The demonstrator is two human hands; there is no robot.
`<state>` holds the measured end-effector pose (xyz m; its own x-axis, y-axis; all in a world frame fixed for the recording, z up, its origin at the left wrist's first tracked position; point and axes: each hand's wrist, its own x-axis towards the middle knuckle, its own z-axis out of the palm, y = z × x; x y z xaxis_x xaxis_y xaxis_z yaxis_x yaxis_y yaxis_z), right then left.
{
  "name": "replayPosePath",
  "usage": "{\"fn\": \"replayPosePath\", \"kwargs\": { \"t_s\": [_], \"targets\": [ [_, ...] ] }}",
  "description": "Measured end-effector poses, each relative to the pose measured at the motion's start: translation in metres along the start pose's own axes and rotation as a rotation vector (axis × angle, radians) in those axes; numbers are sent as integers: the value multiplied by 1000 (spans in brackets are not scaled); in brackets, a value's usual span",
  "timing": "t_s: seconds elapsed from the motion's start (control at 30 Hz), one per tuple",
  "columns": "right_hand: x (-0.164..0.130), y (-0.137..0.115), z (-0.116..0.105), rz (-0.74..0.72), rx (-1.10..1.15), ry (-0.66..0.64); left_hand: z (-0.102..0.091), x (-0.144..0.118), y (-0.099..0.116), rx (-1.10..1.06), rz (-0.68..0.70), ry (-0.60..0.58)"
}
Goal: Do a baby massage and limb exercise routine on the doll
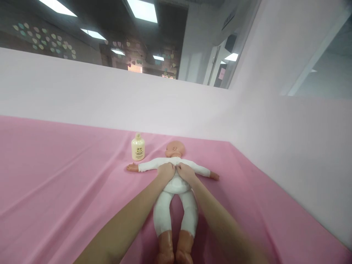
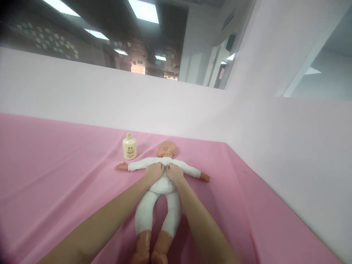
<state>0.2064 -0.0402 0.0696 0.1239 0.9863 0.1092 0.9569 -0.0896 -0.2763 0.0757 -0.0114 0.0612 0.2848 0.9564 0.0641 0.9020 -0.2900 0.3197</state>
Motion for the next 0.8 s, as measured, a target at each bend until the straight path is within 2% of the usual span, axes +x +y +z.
{"fn": "replayPosePath", "kwargs": {
  "t_s": [0.2, 0.3, 0.37, 0.5, 0.6, 0.7, 0.8],
  "targets": [
    [-63, -12, 8, -25, -33, 67, 0, -48, 1, 4, 26, 60],
    [-85, -6, 13, -62, -23, 89, 7, -69, -6, -13, 41, 112],
    [-92, 1, 16, -40, 33, 73, 13, -76, -14, -61, -16, 86],
    [-87, 17, 17, 183, 296, -36, 18, -73, -36, -171, -178, -69],
    [-74, 30, 13, 272, 396, -68, 15, -65, -58, -182, -124, -146],
    [-61, 48, 8, 207, 423, -26, 7, -59, -77, -156, 12, -119],
    [-51, 61, 5, 107, 498, 52, -2, -54, -87, -140, 51, -36]
  ]
}}
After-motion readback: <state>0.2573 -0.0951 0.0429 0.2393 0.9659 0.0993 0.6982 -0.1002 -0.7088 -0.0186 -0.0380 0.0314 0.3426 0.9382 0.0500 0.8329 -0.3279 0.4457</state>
